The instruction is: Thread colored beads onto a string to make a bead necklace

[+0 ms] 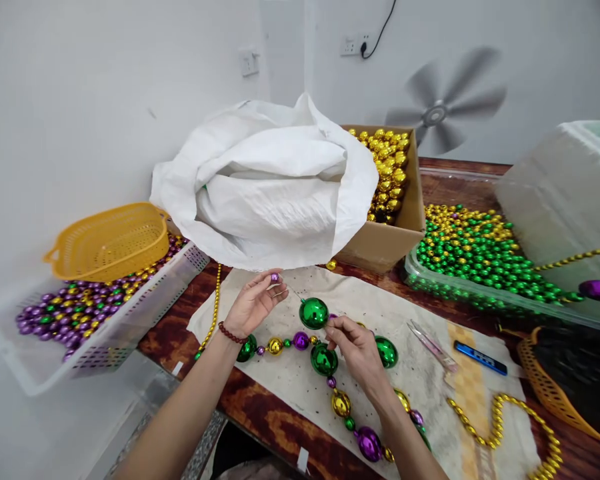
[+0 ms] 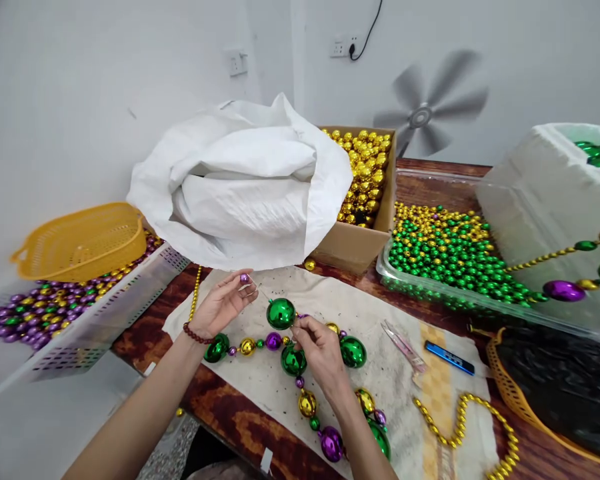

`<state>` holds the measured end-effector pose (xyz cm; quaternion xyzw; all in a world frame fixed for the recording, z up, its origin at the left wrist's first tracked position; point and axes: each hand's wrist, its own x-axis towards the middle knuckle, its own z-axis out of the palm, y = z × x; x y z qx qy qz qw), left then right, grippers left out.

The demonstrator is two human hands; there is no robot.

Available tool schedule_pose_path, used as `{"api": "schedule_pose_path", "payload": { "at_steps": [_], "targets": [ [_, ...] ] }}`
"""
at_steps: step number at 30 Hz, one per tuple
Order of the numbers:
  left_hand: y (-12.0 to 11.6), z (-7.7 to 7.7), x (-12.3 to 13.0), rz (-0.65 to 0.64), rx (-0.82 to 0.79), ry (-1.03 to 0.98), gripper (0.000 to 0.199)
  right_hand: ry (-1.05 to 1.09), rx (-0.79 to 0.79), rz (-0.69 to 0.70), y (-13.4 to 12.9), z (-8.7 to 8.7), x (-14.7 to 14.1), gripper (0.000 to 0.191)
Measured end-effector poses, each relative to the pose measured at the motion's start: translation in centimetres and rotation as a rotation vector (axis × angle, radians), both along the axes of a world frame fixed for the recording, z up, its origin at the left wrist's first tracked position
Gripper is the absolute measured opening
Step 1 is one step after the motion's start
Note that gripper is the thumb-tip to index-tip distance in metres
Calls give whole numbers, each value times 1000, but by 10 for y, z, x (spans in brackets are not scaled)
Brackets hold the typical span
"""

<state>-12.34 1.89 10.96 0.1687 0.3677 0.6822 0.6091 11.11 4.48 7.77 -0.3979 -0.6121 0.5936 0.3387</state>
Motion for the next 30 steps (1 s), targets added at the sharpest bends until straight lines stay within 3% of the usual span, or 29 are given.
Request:
{"api": "schedule_pose_path", "payload": {
  "at_steps": [10,30],
  "targets": [
    [0,-5,-1,40,-11,-130,10,-37,57,39,-4,-3,0,26],
    [2,-5,1,78,-16,-77,9,-104,103,18,-5,-3,-3,25]
  ]
}}
